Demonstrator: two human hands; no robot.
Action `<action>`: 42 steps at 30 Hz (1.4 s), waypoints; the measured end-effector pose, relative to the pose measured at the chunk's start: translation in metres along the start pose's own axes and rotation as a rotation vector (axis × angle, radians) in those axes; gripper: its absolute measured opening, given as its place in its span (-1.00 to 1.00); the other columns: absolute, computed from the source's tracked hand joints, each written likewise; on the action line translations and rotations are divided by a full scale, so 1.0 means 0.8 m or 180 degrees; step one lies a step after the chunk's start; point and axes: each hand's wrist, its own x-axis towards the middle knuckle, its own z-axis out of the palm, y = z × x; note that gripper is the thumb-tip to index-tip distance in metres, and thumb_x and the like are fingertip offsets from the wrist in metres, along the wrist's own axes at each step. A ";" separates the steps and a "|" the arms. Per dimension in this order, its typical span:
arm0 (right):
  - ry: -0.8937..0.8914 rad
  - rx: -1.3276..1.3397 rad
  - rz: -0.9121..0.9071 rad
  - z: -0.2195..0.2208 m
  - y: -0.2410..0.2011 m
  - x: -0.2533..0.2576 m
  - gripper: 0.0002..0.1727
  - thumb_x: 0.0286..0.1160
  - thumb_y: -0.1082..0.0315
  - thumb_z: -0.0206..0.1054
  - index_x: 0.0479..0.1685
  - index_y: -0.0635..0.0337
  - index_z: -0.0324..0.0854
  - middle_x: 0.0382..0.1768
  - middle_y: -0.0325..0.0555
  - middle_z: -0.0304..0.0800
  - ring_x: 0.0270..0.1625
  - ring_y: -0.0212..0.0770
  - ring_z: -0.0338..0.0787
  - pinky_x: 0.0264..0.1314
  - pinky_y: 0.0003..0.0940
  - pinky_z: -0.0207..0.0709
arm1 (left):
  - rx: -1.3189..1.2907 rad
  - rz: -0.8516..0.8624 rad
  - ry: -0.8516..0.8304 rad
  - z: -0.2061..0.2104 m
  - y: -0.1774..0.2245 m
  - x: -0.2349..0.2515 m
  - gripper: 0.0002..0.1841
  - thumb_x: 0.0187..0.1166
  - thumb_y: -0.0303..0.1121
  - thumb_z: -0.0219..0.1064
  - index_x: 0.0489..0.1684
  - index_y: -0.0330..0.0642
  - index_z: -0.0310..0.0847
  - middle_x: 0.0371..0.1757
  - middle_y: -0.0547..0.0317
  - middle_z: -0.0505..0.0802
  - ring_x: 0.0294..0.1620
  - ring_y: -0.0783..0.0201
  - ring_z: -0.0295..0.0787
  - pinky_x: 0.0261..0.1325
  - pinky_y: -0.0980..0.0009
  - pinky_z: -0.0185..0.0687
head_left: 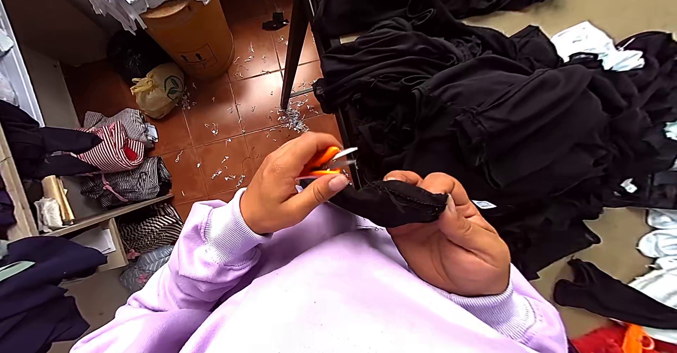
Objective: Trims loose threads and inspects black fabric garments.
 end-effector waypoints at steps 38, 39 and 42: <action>0.0274 -0.0777 0.0069 0.009 0.000 -0.001 -0.78 0.80 0.17 0.15 0.07 -0.04 0.69 -0.04 -0.30 0.87 0.08 -0.44 0.83 0.25 -0.45 0.70 | 0.0063 -0.0004 0.0630 -0.006 0.005 0.016 -0.16 0.49 -0.09 0.53 0.52 -0.62 0.22 0.02 0.06 0.63 -0.29 0.56 0.44 -0.32 0.71 0.36; 0.0224 -0.0874 0.0091 0.009 0.000 -0.001 -0.79 0.80 0.16 0.17 0.08 -0.05 0.68 -0.04 -0.32 0.86 0.07 -0.45 0.83 0.24 -0.46 0.71 | -0.0379 -0.0051 0.0345 -0.006 0.008 0.017 -0.12 0.47 -0.12 0.54 0.58 -0.63 0.17 0.09 0.03 0.67 -0.31 0.58 0.46 -0.35 0.71 0.39; 0.0084 -0.1289 0.0018 0.009 0.001 0.000 -0.82 0.76 0.16 0.23 0.07 -0.06 0.69 -0.06 -0.39 0.85 0.03 -0.51 0.82 0.18 -0.53 0.72 | -0.0943 -0.0111 -0.0510 0.001 0.016 0.019 -0.51 0.54 -0.26 0.42 0.21 -0.60 0.66 0.19 -0.14 0.80 0.16 0.34 0.72 0.22 0.46 0.67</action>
